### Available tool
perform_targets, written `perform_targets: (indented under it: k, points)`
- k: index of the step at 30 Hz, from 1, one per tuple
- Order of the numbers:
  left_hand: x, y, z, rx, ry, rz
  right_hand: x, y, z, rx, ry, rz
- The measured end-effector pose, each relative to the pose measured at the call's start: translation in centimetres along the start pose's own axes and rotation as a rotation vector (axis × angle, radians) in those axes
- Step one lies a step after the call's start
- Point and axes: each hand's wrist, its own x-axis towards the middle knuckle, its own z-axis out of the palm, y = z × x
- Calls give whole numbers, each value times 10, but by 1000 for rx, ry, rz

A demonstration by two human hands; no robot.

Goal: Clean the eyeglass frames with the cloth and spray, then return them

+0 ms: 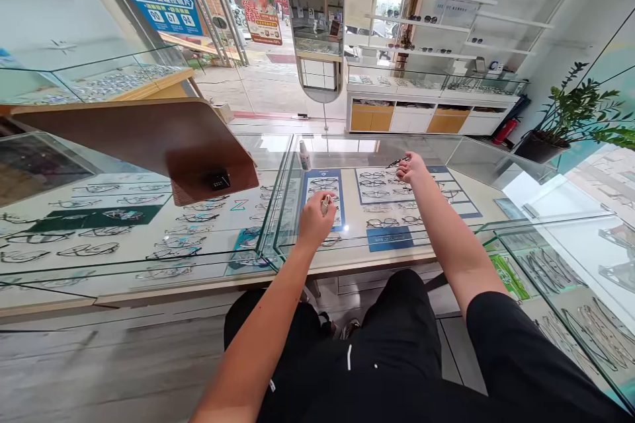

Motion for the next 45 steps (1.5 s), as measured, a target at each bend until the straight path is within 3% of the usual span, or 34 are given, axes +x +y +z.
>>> perform_targets:
  k: [5,10,14,16,19,21,23,25,27,29,30,32,33,34,36,37,39,45]
  points:
    - [4,-11,4,16,-22,0,5,-3,-3,-46,-20,5]
    - [7,-24,9,76,70,18,5,-4,-7,-147,-33,-31]
    - [7,-30,11,121,133,40,-4,-15,-29,-272,-22,-138]
    - [7,-31,12,164,154,39,-13,-24,-57,-339,11,-228]
    - [5,-26,11,230,198,34,-27,-34,-125,-529,131,-422]
    - [2,-19,10,269,263,47,-34,-34,-181,-1049,288,-667]
    - [-5,-10,10,286,343,136,-40,-28,-238,-1365,350,-701]
    - [-20,0,16,253,375,337,-44,-16,-285,-1529,323,-710]
    - [-44,9,31,155,263,582,-46,-1,-316,-1634,271,-757]
    - [-77,15,55,-4,-78,721,-46,12,-331,-1710,227,-791]
    - [-95,16,69,-89,-299,698,-46,18,-334,-1738,214,-792]
    - [-129,11,100,-236,-658,404,-43,25,-335,-1771,210,-774]
    - [-144,5,114,-317,-748,137,-42,27,-334,-1777,213,-764]
    - [-156,-4,127,-425,-782,-200,-41,29,-333,-1778,217,-755]
    - [-169,-27,146,-685,-603,-1002,-39,30,-332,-1777,225,-742]
    - [-171,-40,152,-721,-533,-1141,-38,31,-331,-1777,228,-737]
    - [-168,-64,159,-791,-403,-1279,-37,31,-331,-1777,231,-730]
    - [-157,-110,161,-984,-105,-1399,-38,31,-330,-1784,241,-718]
